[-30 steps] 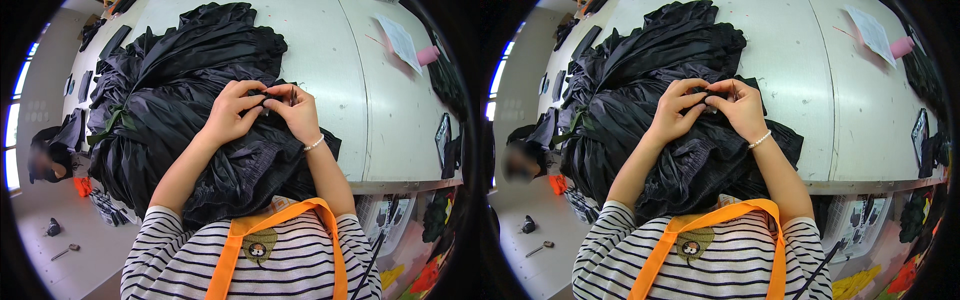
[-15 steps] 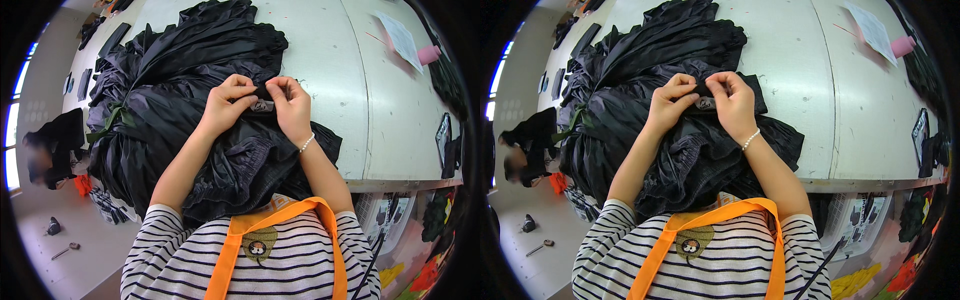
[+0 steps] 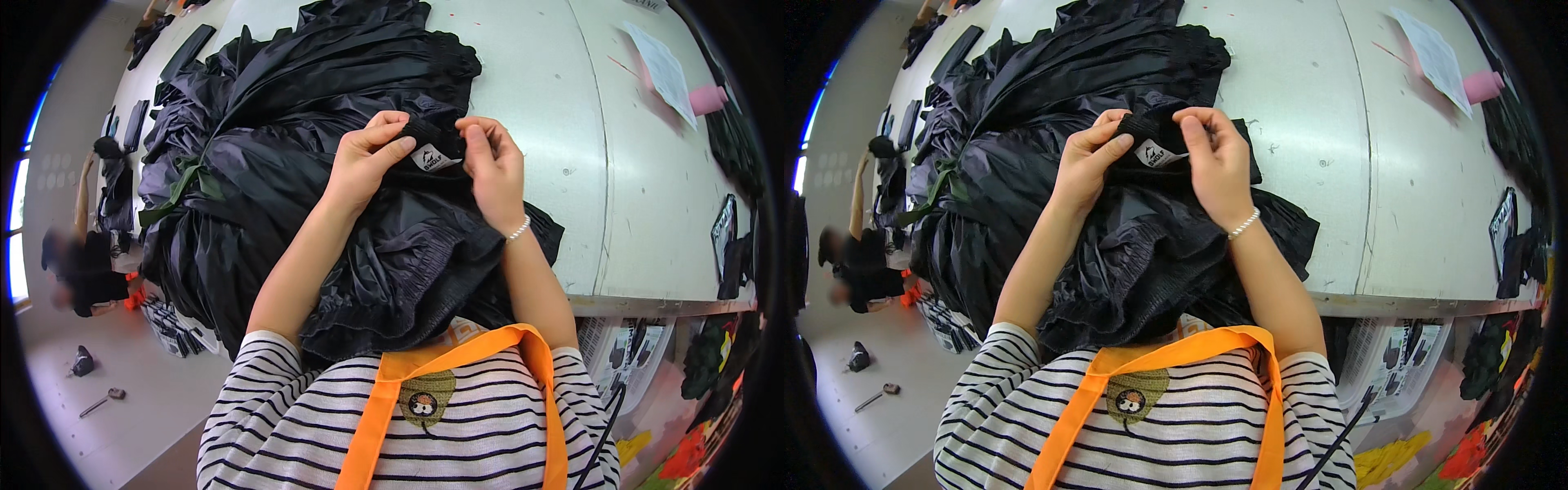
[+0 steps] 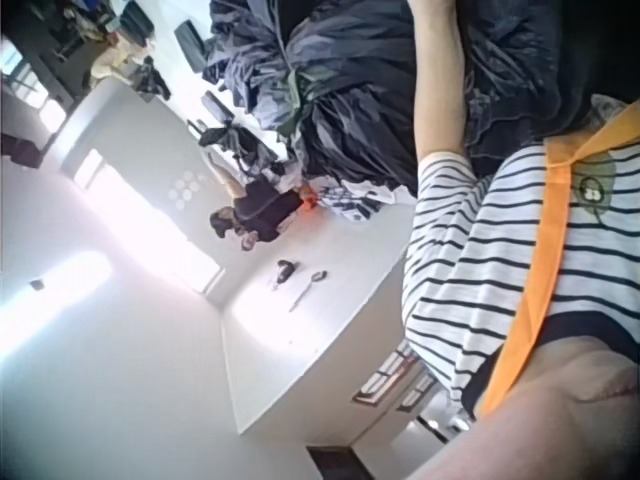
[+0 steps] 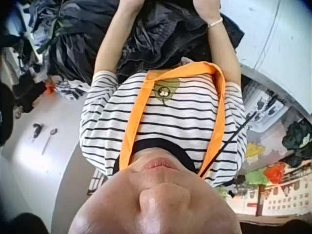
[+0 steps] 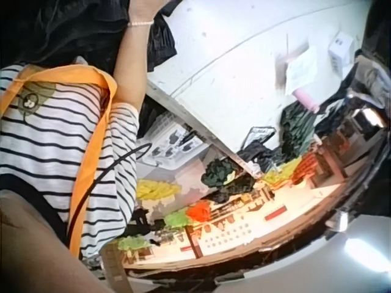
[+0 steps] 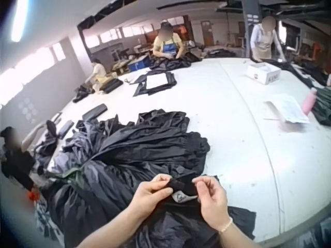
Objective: The person trims excess fabric and tags from black garments using small scissors. They repeatedly pick up a garment, locate the tag or loose thread, cut it, and place the item back on the pile. The process is repeated for multiple garments throughout the clip.
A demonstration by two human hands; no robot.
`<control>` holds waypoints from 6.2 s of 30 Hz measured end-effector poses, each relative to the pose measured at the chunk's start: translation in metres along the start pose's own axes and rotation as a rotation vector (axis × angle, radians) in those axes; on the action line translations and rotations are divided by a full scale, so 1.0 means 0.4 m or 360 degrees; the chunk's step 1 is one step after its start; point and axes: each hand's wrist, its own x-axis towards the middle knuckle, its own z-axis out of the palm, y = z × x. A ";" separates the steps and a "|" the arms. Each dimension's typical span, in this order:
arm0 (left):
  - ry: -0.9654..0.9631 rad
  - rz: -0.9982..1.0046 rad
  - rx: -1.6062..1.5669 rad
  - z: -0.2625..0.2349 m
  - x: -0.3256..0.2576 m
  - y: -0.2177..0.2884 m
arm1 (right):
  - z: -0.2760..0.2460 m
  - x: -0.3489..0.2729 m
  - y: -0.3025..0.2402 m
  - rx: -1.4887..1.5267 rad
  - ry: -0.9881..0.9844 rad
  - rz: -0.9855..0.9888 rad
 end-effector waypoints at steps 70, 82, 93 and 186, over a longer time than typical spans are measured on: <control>-0.0139 0.0090 0.0013 -0.002 0.001 -0.028 | -0.028 0.011 -0.055 -0.0670 -0.0420 -0.0301; -0.0201 0.0178 0.0194 -0.008 0.003 -0.037 | -0.005 0.012 -0.063 -0.0857 -0.0287 -0.0414; -0.0306 0.0336 0.1010 0.090 -0.036 0.041 | -0.051 -0.004 -0.036 -0.0087 -0.0120 0.0370; -0.0189 -0.0330 0.0410 0.004 0.063 -0.049 | -0.072 0.042 -0.051 -0.1576 -0.0296 -0.1009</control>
